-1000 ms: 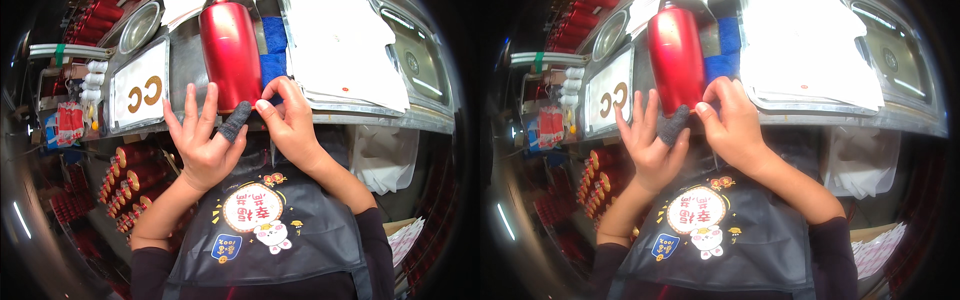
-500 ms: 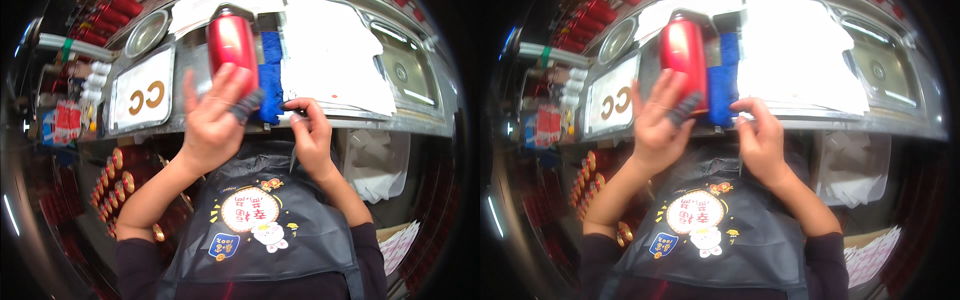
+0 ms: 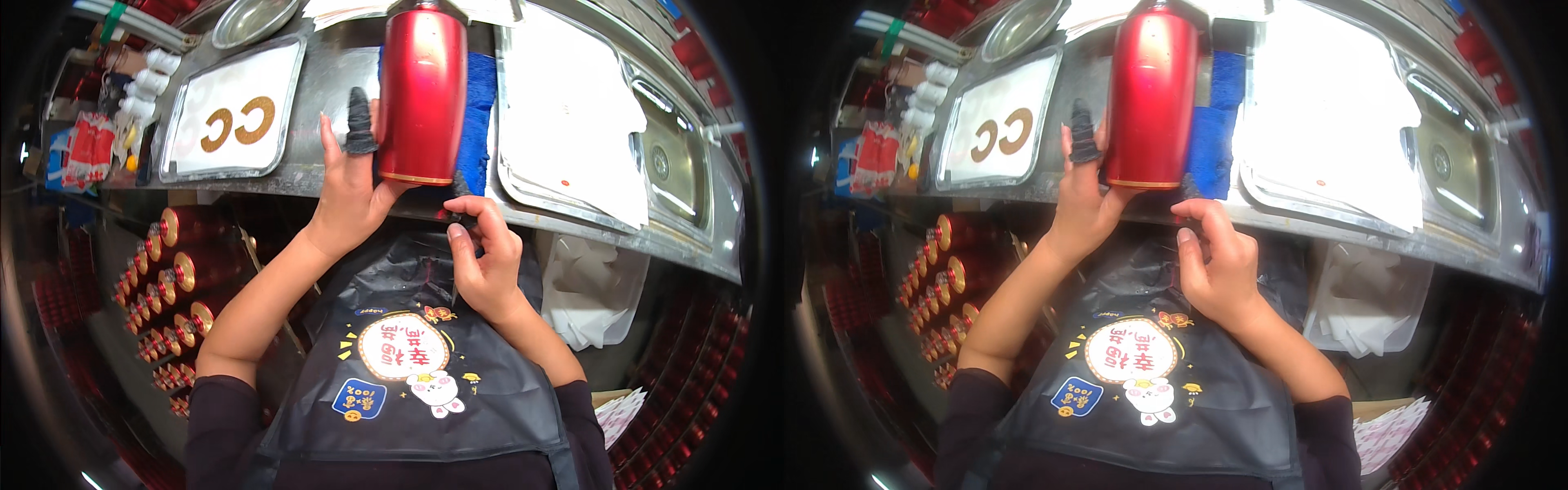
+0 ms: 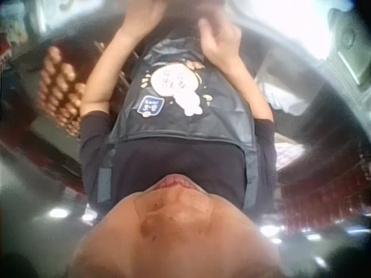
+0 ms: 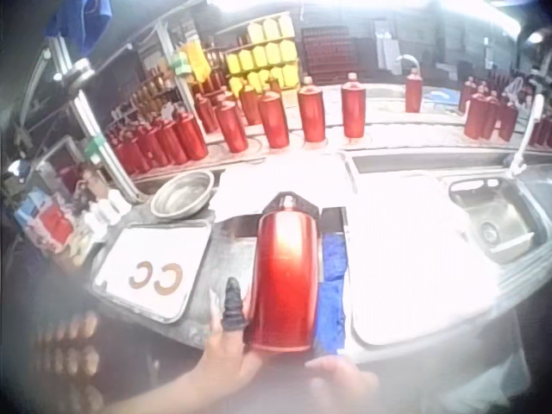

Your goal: The person applies gold decorative stickers to the neck and base of red cylindrical bottles. They pick up each bottle, place a sticker on the neck, smooth it, then apply a second sticker to the base, and set the bottle aside.

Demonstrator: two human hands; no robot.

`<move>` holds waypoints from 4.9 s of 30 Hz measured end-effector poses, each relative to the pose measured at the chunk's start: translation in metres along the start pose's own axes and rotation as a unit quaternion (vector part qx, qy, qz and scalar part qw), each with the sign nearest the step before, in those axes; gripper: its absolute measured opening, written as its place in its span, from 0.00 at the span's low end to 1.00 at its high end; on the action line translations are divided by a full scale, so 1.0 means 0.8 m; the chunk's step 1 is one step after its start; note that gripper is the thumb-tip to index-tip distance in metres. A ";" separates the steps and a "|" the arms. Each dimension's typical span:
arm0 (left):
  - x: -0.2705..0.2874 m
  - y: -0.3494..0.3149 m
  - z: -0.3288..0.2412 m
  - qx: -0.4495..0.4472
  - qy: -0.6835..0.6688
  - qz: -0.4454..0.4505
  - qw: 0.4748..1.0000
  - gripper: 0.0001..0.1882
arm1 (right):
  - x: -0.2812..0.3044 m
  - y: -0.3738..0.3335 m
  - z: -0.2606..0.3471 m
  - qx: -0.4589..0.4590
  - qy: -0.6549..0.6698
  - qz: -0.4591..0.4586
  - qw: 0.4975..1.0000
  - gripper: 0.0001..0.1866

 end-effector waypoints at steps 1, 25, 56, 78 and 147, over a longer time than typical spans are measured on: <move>-0.002 -0.002 0.006 0.004 0.002 -0.014 1.000 0.45 | 0.000 0.002 0.002 0.013 -0.020 0.000 1.000 0.13; -0.020 -0.006 -0.017 0.035 -0.056 -0.086 0.994 0.40 | -0.005 0.046 0.078 0.230 -0.150 0.083 0.958 0.12; 0.008 -0.005 -0.018 0.117 -0.291 0.064 0.947 0.66 | 0.437 0.196 -0.197 -0.203 -0.405 -0.102 0.886 0.30; 0.025 0.015 -0.018 0.027 -0.183 0.062 0.981 0.64 | 0.242 0.162 0.097 0.104 -0.267 -0.109 0.952 0.04; 0.023 0.072 -0.026 -0.056 -0.153 0.050 0.985 0.44 | 0.082 0.154 0.017 0.099 -0.237 0.207 0.944 0.41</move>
Point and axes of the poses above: each hand's wrist, its own y-axis towards the middle knuckle, its own x-axis out of the back of the hand, z = x × y, the point moved 3 cm from there along y, towards the middle knuckle, and after that the axes turned 7 degrees about x, right-handed, at the moved point
